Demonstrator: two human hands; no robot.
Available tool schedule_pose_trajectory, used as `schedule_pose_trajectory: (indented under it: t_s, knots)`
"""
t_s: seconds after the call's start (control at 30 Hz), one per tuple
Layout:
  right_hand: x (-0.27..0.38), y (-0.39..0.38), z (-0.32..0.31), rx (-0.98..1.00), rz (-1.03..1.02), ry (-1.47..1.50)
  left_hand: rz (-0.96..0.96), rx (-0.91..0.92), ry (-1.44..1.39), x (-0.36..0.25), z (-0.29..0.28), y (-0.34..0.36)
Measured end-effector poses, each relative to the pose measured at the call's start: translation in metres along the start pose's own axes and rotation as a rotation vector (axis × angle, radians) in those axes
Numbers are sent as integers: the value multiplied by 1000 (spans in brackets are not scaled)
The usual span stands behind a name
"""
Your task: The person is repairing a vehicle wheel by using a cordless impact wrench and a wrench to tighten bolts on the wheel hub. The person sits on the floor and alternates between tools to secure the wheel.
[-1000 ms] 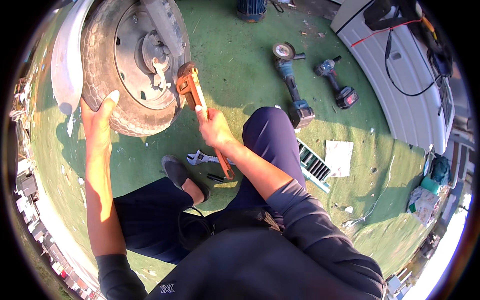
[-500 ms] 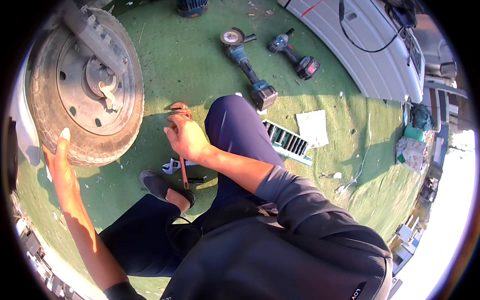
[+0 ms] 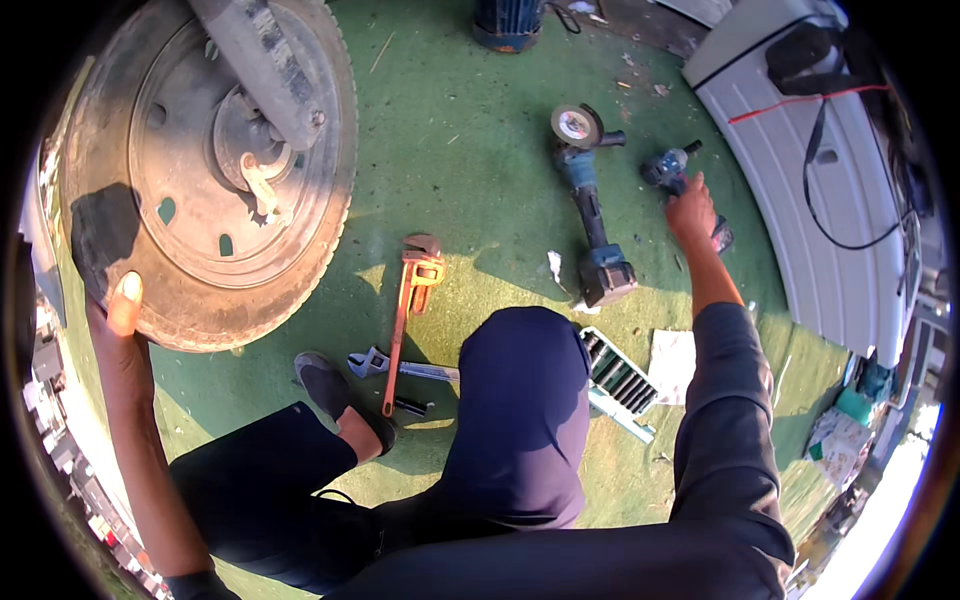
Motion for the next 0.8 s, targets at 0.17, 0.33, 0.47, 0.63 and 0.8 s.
schedule_pose_trajectory:
  t_s: [0.17, 0.33, 0.47, 0.63, 0.8]
  knots:
    - [-74, 55, 87, 191, -15, -9, -181, 31, -64, 6, 6, 1]
    - [-66, -10, 87, 250, -99, 159, -152, 39, -100, -6, 7, -5]
    - [-29, -61, 28, 233, -87, 192, -77, 29, -179, -17, 8, -6]
    - [-54, -57, -39, -44, -138, 631, 59, 6, -262, -18, 18, -5]
    - [70, -56, -206, 189, 74, 1144, -36, 45, -312, -19, 10, -5]
Point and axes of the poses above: each hand's wrist, its own y-axis towards the middle knuckle, its own z-axis out of the palm, x = y × z, the point moved 1 cm from there along y, towards the middle knuckle, and after that the axes turned 11 degrees about -x, right-handed, at the moved point
